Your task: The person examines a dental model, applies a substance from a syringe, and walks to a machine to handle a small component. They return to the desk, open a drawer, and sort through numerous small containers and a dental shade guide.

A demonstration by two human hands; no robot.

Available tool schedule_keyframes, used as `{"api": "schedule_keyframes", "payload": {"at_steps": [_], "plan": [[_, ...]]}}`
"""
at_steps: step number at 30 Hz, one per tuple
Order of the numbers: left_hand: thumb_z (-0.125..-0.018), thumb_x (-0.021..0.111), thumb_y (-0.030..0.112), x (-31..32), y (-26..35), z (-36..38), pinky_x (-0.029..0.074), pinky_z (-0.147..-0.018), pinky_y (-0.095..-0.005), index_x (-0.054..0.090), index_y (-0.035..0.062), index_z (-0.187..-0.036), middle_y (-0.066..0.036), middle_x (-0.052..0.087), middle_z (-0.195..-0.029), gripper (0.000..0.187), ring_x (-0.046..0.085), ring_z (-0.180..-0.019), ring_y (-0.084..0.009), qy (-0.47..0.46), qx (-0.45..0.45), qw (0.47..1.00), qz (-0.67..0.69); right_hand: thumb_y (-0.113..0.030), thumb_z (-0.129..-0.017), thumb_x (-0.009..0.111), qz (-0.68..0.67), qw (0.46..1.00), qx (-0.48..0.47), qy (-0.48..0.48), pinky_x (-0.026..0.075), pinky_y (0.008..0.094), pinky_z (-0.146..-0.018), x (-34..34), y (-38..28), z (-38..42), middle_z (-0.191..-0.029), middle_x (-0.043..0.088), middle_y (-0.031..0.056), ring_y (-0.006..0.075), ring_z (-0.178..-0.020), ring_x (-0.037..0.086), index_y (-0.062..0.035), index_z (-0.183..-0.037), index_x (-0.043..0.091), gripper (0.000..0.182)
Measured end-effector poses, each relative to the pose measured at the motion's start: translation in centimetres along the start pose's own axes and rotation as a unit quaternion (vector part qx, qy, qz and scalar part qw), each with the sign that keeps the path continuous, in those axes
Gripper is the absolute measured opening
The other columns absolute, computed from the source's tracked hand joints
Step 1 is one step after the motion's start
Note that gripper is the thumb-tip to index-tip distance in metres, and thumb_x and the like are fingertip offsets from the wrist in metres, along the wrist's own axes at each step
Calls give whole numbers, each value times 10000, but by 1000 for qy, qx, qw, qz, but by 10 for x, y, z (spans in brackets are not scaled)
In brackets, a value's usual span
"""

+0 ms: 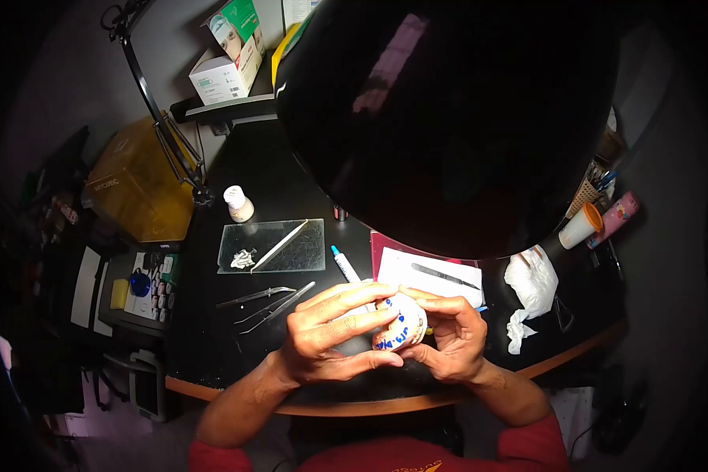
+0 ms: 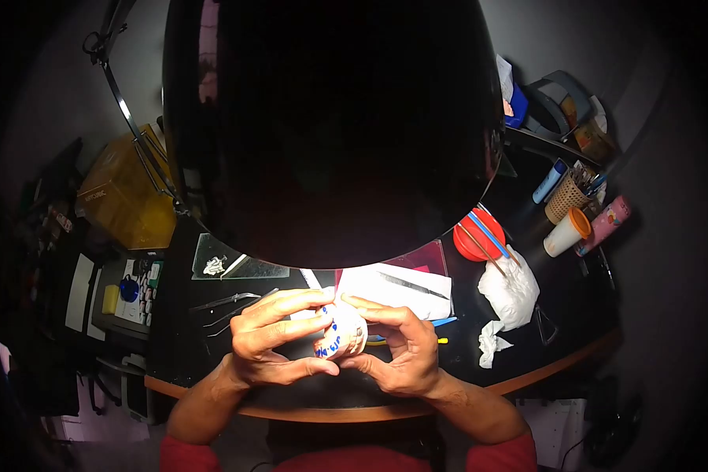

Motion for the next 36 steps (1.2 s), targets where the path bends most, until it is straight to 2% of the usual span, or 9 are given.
{"api": "schedule_keyframes", "payload": {"at_steps": [2,8,17,29,36], "plan": [[-641,992,335,2,0,1,605,-891,-411,769,5,-1141,-225,738,-1179,640,740,-1091,-344,-2,12,1000,-9,-67,-789,908,-4,1000,7,7,565,424,-1059,-1,0,1,-1400,597,303,344,-1279,640,45,-1352,506,701],[-643,992,328,0,-4,2,600,-895,-408,771,5,-1135,-221,736,-1180,629,738,-1072,-341,-4,1,1000,6,-98,-795,910,17,1000,-11,6,573,417,-1044,1,-3,-4,-1381,613,300,337,-1269,648,51,-1306,567,633],[-647,997,327,1,-10,5,598,-885,-391,768,8,-1132,-220,736,-1189,624,741,-1048,-328,-5,-42,999,25,-142,-796,915,37,999,-7,1,588,401,-1016,1,-4,-6,-1353,638,286,324,-1230,674,54,-1308,571,647],[-666,988,333,1,-12,3,596,-869,-371,760,12,-1140,-226,740,-1174,616,748,-1027,-305,-11,-44,999,29,-191,-816,913,70,997,12,-1,620,345,-915,0,-2,-3,-1312,670,258,260,-1117,725,80,-1307,563,661],[-673,984,327,1,-12,4,593,-852,-359,760,17,-1141,-217,743,-1173,604,749,-1008,-293,-9,-50,998,27,-193,-822,909,71,997,17,0,622,335,-897,-1,1,-1,-1316,664,265,260,-1103,729,74,-1298,565,646]]}}
Point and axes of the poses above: each hand's wrist, its own z-axis away from the middle knuckle, its own x-axis out of the palm, y = z × x, the point moved 7 cm from there along -z, towards the middle knuckle
